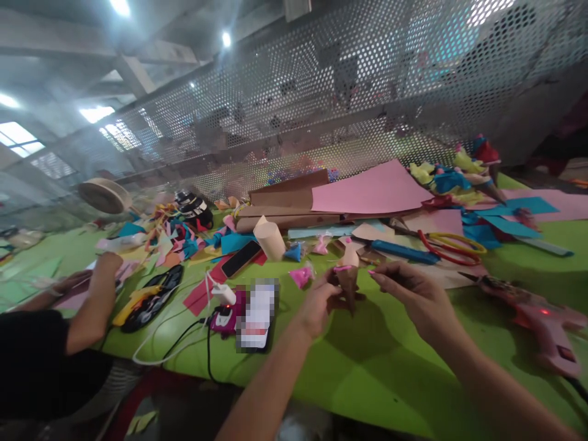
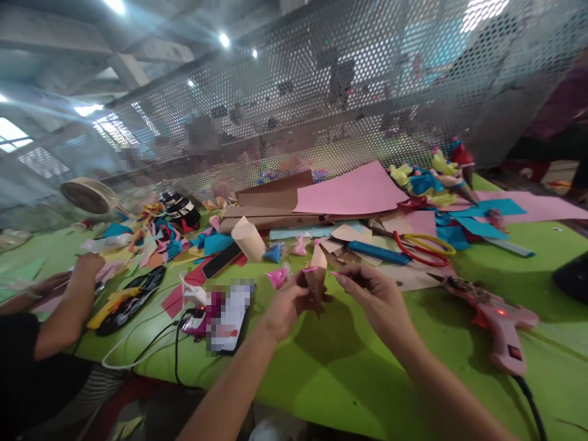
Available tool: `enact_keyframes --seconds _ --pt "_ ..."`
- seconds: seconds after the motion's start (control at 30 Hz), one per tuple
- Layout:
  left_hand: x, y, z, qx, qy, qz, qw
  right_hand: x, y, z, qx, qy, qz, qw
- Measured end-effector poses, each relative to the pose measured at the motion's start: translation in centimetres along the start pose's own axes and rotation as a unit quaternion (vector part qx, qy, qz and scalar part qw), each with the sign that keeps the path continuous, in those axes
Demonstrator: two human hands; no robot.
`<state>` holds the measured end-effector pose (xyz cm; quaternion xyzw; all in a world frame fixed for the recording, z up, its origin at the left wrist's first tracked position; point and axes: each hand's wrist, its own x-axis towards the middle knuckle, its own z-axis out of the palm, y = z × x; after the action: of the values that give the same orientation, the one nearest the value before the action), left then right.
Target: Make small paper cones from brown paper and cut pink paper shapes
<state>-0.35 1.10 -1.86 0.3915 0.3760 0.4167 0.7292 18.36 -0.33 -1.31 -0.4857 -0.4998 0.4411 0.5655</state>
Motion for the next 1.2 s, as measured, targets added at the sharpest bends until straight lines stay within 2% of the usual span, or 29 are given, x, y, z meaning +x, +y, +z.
enact_keyframes --seconds 0.23,0.33,0.43,0.53,0.73,0.83,1.0,1.1,1.2 --pt "-0.2 -0.3 -0.2 -0.1 -0.066 -0.025 0.993 -0.7 -0.5 1.0 -0.077 -0.024 -0.089 0.993" --pt "-0.3 -0.2 0.1 -0.114 -0.043 -0.026 0.992 -0.9 -1.0 1.3 -0.085 -0.04 -0.12 0.988" --pt "-0.2 0.0 0.4 -0.116 -0.012 -0.029 0.993 -1.0 -1.1 1.1 -0.073 -0.024 -0.101 0.992" --pt "-0.1 0.2 0.5 -0.118 -0.011 -0.042 0.992 -0.9 -1.0 0.8 -0.076 0.004 -0.074 0.994" --pt "-0.2 0.0 0.4 -0.129 -0.017 -0.053 0.99 -0.9 -1.3 1.0 -0.094 -0.021 -0.092 0.991" --pt "-0.3 0.0 0.6 -0.122 0.014 -0.027 0.992 -0.8 -1.2 1.3 -0.089 -0.029 -0.076 0.993" --pt "-0.3 0.3 1.1 -0.097 0.089 0.057 0.99 -0.5 -0.5 1.4 -0.105 -0.048 -0.048 0.992" --pt "-0.1 0.3 1.3 -0.061 0.106 0.098 0.988 -0.6 0.1 1.4 -0.125 -0.07 -0.051 0.988" --pt "0.0 0.2 1.4 -0.028 0.115 0.11 0.987 -0.8 0.4 1.5 -0.144 -0.079 -0.054 0.985"
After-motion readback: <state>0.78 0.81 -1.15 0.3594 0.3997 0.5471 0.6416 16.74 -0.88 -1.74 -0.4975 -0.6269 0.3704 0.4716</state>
